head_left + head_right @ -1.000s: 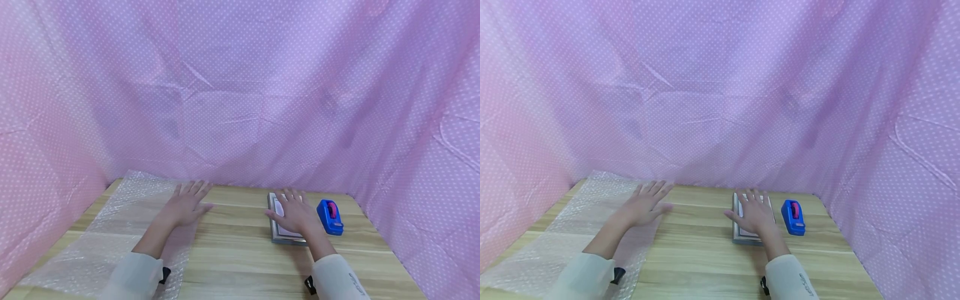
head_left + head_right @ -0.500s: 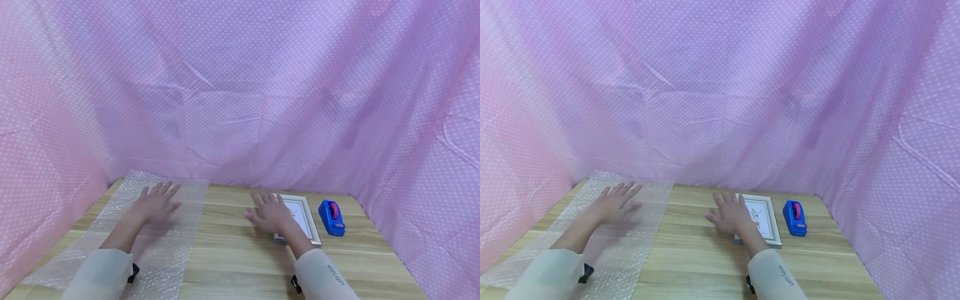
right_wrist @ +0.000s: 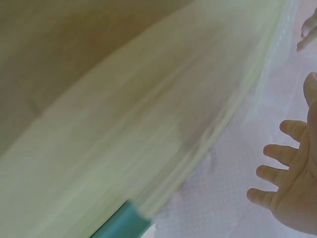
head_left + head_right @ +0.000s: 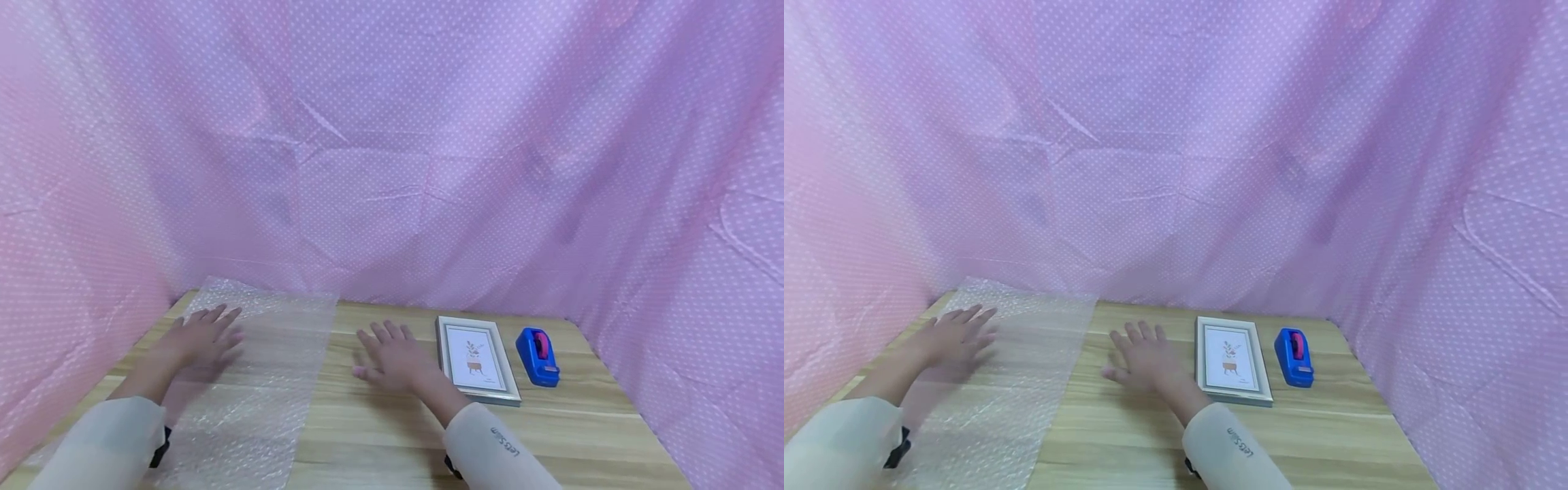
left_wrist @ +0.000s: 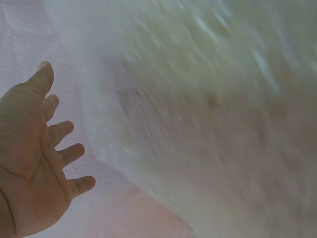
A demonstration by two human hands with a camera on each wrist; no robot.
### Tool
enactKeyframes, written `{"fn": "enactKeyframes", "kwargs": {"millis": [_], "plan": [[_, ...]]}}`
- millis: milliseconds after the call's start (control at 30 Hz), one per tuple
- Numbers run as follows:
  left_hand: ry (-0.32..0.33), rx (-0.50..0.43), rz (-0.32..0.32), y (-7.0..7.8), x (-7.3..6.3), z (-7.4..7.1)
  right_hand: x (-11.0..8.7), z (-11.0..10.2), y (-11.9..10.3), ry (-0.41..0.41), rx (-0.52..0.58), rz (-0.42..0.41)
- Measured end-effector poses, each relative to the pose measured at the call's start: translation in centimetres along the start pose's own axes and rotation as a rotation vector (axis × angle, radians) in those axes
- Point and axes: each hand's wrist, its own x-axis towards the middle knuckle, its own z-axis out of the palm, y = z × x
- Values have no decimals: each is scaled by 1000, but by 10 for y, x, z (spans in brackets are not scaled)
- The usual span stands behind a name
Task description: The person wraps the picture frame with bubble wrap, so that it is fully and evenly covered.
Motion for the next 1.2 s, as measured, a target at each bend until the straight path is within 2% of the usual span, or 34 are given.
{"fn": "enactKeyframes", "kwargs": {"millis": [133,233,433,633,800,1000,1200], "plan": [[11,-4,26,-19,-5,5,7,2,-19,-24,-48,-61],[0,-16,20,-35,-9,11,10,5,-35,-36,-98,-114],[38,-11,38,-58,-13,23,14,11,-65,-56,-170,-229],[20,-61,-14,-60,-17,29,16,13,-87,-102,-180,-325],[39,-68,-30,-63,-17,33,20,16,-101,-119,-191,-386],[45,-63,-31,-67,-12,38,25,19,-109,-89,-213,-436],[32,-70,-33,-64,-11,36,26,24,-111,-108,-237,-471]]}}
